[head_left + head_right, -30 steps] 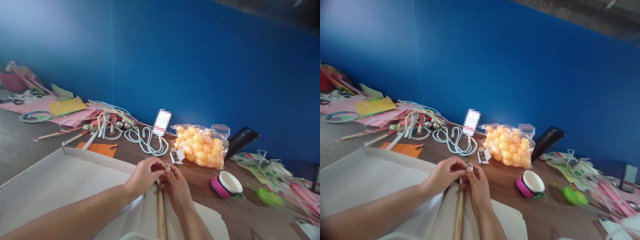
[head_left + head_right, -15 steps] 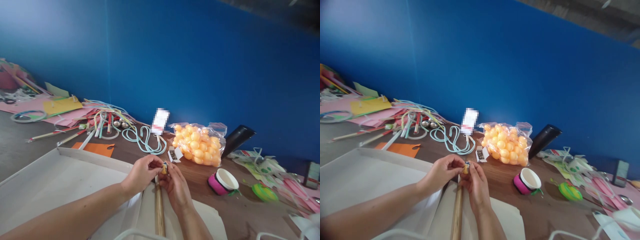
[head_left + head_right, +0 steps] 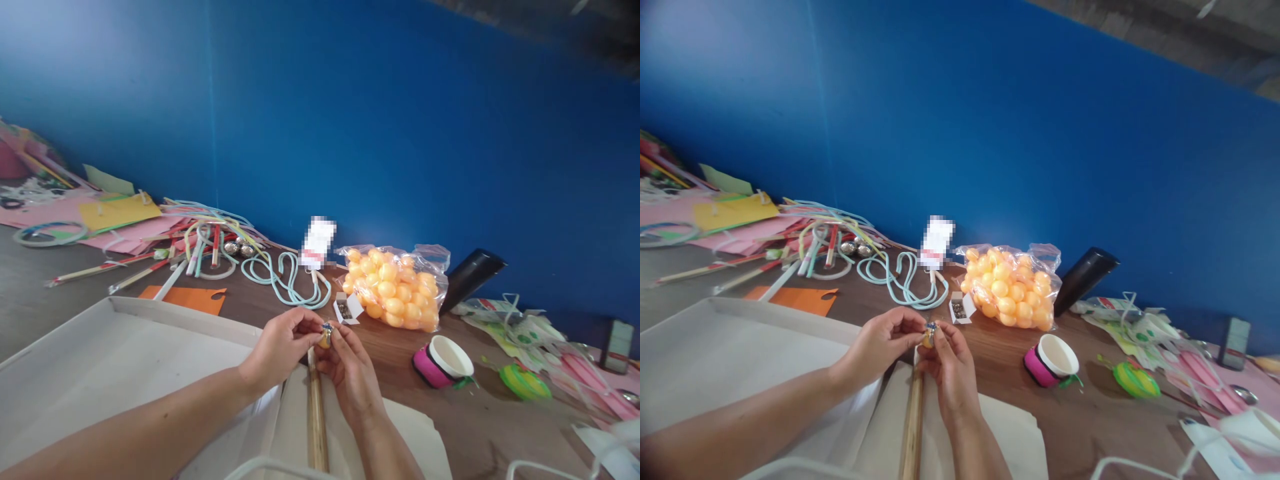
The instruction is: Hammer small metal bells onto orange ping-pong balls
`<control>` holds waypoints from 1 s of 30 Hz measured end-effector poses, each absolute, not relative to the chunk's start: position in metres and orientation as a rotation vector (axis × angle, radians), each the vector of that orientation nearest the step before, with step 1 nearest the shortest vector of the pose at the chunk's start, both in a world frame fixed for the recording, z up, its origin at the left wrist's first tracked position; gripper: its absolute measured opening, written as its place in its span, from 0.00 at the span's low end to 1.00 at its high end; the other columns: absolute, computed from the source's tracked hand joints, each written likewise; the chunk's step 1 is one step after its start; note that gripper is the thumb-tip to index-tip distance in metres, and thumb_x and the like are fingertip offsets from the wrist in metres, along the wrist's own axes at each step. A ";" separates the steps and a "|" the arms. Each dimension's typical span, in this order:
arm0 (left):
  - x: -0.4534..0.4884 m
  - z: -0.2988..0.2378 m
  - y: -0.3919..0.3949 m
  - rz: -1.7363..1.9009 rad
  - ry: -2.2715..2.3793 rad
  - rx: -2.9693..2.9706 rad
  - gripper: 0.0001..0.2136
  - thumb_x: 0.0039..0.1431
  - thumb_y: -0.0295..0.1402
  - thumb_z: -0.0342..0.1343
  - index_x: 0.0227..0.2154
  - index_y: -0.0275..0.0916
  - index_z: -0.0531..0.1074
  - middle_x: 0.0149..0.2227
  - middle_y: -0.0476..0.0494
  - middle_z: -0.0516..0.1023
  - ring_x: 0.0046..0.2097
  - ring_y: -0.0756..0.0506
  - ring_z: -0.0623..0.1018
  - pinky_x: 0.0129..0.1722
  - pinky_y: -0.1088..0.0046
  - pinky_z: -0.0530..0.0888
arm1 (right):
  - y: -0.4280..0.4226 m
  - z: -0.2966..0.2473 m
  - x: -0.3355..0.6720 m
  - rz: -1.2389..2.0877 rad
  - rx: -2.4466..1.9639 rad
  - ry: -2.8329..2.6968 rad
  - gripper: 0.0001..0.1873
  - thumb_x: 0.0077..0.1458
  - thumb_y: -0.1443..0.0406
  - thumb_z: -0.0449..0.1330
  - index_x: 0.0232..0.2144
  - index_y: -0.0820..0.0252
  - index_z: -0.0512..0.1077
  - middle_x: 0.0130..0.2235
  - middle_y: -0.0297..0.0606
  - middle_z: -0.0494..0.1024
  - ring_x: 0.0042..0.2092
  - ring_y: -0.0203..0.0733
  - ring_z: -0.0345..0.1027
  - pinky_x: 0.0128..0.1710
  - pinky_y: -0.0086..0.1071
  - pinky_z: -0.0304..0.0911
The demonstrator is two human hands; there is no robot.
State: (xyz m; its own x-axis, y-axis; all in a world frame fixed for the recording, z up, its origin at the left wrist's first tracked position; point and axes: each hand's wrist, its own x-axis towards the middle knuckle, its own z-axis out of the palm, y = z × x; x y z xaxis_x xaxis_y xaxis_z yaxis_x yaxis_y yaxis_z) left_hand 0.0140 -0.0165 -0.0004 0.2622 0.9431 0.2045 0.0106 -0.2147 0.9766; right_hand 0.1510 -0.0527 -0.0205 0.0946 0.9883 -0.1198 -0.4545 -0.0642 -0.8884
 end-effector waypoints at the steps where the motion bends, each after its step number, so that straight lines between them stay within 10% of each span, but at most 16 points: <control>1: 0.014 0.000 -0.016 1.152 0.939 1.520 0.05 0.49 0.29 0.55 0.32 0.38 0.71 0.31 0.48 0.77 0.34 0.49 0.76 0.35 0.75 0.72 | -0.053 -0.020 0.151 1.373 -0.977 -0.731 0.13 0.54 0.61 0.60 0.42 0.58 0.69 0.33 0.37 0.75 0.32 0.38 0.70 0.26 0.26 0.65; 30: 0.006 0.002 -0.020 1.246 0.951 2.097 0.06 0.55 0.27 0.50 0.34 0.41 0.70 0.34 0.47 0.74 0.37 0.49 0.73 0.39 0.75 0.69 | -0.054 -0.016 0.150 1.309 -0.957 -0.766 0.12 0.55 0.62 0.59 0.42 0.57 0.67 0.34 0.37 0.74 0.34 0.39 0.69 0.27 0.29 0.65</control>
State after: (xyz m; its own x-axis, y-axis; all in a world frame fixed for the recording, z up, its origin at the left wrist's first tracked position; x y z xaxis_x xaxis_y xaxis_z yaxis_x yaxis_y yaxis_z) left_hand 0.0060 -0.0200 0.0023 0.3312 0.7807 0.5300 0.3047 -0.6201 0.7229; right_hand 0.1498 -0.0545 -0.0156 0.1266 0.9902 -0.0584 -0.4337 0.0023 -0.9010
